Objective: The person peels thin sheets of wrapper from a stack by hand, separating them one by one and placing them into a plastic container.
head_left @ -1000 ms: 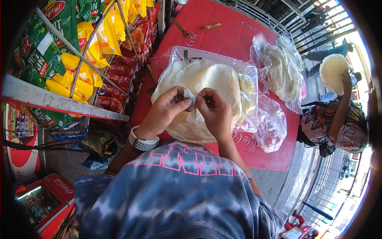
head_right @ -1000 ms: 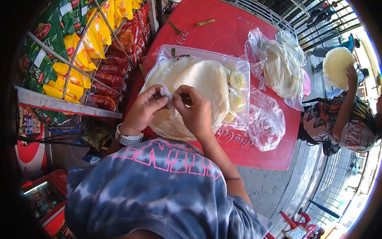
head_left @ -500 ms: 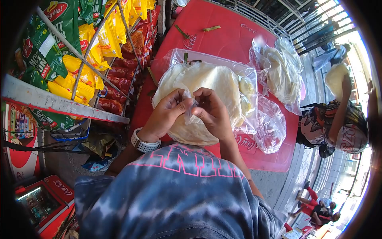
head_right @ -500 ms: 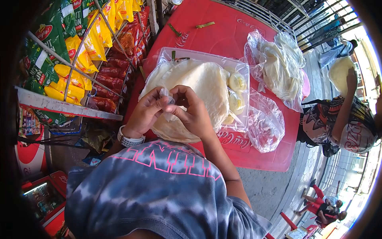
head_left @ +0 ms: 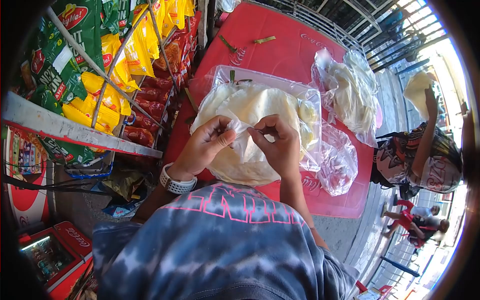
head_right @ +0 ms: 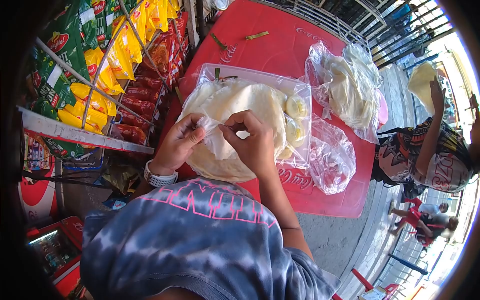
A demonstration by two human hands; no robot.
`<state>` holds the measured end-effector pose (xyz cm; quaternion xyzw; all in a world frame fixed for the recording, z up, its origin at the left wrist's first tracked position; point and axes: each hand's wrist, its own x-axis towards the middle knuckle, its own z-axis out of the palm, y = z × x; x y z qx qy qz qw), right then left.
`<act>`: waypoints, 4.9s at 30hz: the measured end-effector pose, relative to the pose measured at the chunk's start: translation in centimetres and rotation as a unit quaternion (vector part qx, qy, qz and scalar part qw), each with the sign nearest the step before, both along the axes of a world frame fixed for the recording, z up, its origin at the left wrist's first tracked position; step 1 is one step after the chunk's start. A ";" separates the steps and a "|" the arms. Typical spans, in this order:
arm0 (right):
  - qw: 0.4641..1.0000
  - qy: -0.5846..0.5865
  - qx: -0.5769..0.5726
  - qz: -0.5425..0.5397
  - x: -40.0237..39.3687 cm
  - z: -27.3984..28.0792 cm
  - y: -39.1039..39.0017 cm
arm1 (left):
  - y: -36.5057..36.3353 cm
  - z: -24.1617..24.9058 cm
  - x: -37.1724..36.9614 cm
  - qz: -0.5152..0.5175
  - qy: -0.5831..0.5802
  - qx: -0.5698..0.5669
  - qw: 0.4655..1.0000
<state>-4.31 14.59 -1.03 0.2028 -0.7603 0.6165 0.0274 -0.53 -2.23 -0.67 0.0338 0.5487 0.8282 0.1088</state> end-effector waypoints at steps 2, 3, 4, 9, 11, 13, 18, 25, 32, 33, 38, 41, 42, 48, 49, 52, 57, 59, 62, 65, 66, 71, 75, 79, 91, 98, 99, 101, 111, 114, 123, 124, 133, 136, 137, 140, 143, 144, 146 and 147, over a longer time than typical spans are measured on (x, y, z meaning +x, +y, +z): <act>0.998 0.054 -0.005 -0.035 0.2 0.3 -0.5 | 0.0 -0.1 0.0 0.009 0.004 0.001 1.000; 0.995 0.081 -0.008 -0.052 0.2 0.4 -0.7 | 0.0 -0.2 0.0 0.013 0.007 0.001 1.000; 0.996 0.061 -0.028 -0.051 0.2 0.4 -0.8 | 0.0 -0.5 0.0 0.013 -0.004 0.000 1.000; 0.999 -0.032 0.007 0.006 0.7 0.2 -0.9 | 0.3 0.3 0.0 -0.010 -0.052 -0.031 0.998; 0.999 -0.024 0.018 0.031 0.8 0.8 -1.2 | 0.3 -1.0 -0.6 0.014 -0.011 -0.073 0.997; 0.998 -0.033 0.018 0.050 0.6 1.1 -1.3 | 0.4 -1.2 -0.8 0.041 0.000 -0.091 0.995; 0.949 -0.235 -0.210 0.020 0.2 -1.1 -0.9 | 0.9 -1.7 -0.8 0.101 0.013 -0.113 0.988; 0.875 -0.318 -0.365 0.023 0.4 -1.6 -1.5 | 0.9 -1.9 -0.5 0.106 -0.035 -0.097 0.989; 0.984 -0.136 -0.102 0.046 0.4 -0.9 -2.3 | 1.4 -0.4 -0.7 0.073 -0.051 -0.050 0.995; 0.976 -0.164 -0.131 0.062 0.2 -0.7 -2.1 | 1.3 -0.4 -0.8 0.082 -0.025 -0.071 0.994; 0.979 -0.167 -0.056 0.103 -1.1 -1.4 -0.6 | 0.7 -1.2 -0.9 0.122 0.054 -0.181 0.974; 0.986 -0.155 0.027 0.056 -1.6 -0.1 0.3 | 0.9 -0.8 -0.8 0.125 0.081 -0.215 0.965; 0.987 -0.152 0.021 0.038 -1.8 -0.2 0.4 | 0.9 -0.6 -0.7 0.124 0.091 -0.225 0.962; 0.997 -0.032 -0.037 -0.060 -1.7 -0.7 -0.2 | 0.3 -0.7 -1.0 0.079 0.079 -0.270 0.956; 0.993 -0.078 -0.074 -0.045 -1.4 -0.6 -0.3 | 0.5 -0.8 -1.1 0.073 0.074 -0.245 0.964; 0.968 -0.185 -0.167 0.014 -0.7 -0.2 -0.7 | 1.3 -0.9 -1.3 0.053 0.053 -0.179 0.981; 0.930 -0.259 -0.242 0.101 -0.4 -0.4 -0.8 | 1.8 -0.3 -1.7 0.067 0.086 -0.183 0.977; 0.913 -0.288 -0.269 0.105 -0.4 -0.5 -0.6 | 1.6 -0.7 -1.8 0.053 0.084 -0.195 0.976; 0.901 -0.302 -0.299 0.082 -0.1 -1.1 -0.5 | 1.3 -0.1 -1.8 0.047 0.081 -0.265 0.960; 0.916 -0.264 -0.298 0.054 0.2 -1.6 -0.8 | 1.2 0.1 -1.7 0.061 0.089 -0.255 0.961; 0.918 -0.260 -0.296 0.050 0.2 -1.5 -0.8 | 1.3 0.0 -1.8 0.066 0.093 -0.233 0.966; 0.901 -0.279 -0.327 0.058 -0.2 -1.5 -0.4 | 0.4 -0.5 -1.8 0.054 0.049 -0.175 0.982; 0.871 -0.342 -0.343 0.088 -0.5 -1.0 -0.2 | 0.2 -0.7 -1.6 0.034 -0.001 -0.111 0.993; 0.884 -0.360 -0.281 0.096 -0.4 -0.9 0.0 | 1.0 0.1 -1.3 0.030 -0.016 -0.069 0.997; 0.984 -0.134 -0.042 0.107 0.5 -0.4 0.4 | 1.0 -0.2 -1.1 -0.014 -0.108 0.056 0.992; 0.964 -0.211 -0.144 0.077 0.3 -0.5 0.4 | 1.1 -0.5 -1.5 0.007 -0.108 0.091 0.990; 0.969 -0.198 -0.127 0.069 0.3 -0.8 0.4 | 1.1 -0.6 -1.6 0.011 -0.101 0.091 0.991; 0.979 -0.174 -0.093 0.052 0.1 -1.4 0.5 | 1.0 -0.5 -1.6 0.003 -0.095 0.093 0.991; 0.950 -0.192 -0.242 0.044 0.3 0.4 0.1 | 0.6 0.2 -1.5 0.008 -0.085 0.074 0.994; 0.941 -0.206 -0.268 0.020 0.1 0.0 0.2 | 0.7 -0.2 -1.2 0.021 -0.072 0.086 0.993; 0.861 -0.340 -0.370 0.078 -0.1 -0.9 -0.2 | 0.6 0.3 -0.9 0.011 -0.105 0.038 0.994; 0.864 -0.342 -0.360 0.084 0.1 -0.9 -0.2 | 0.7 0.6 -0.8 0.014 -0.099 0.028 0.995; 0.975 -0.182 -0.104 0.074 0.3 -0.4 -1.0 | 1.0 -0.4 -1.2 0.038 0.041 -0.117 0.992; 0.977 -0.136 -0.123 0.111 -0.2 -0.7 -0.8 | 0.8 -0.6 -1.1 0.025 0.091 -0.172 0.981; 0.964 -0.172 -0.153 0.136 -0.1 -0.3 -0.5 | 0.9 -0.6 -1.0 0.030 0.118 -0.205 0.971; 0.953 -0.211 -0.163 0.147 -0.3 0.0 0.1 | 0.6 -0.4 -0.9 0.008 0.136 -0.213 0.967; 0.969 -0.179 -0.161 0.046 -0.5 -1.0 0.1 | 0.4 -0.1 -0.9 0.008 0.119 -0.175 0.977; 0.973 -0.162 -0.165 0.000 -0.6 -1.3 -0.1 | 0.3 -0.1 -0.9 0.016 0.114 -0.163 0.980; 0.969 -0.157 -0.190 -0.032 -0.6 -1.5 -0.3 | 0.2 -0.3 -0.9 0.030 0.050 -0.084 0.995; 0.970 -0.149 -0.189 -0.038 -0.6 -1.5 -0.4 | 0.2 -0.4 -0.8 0.037 0.018 -0.044 0.998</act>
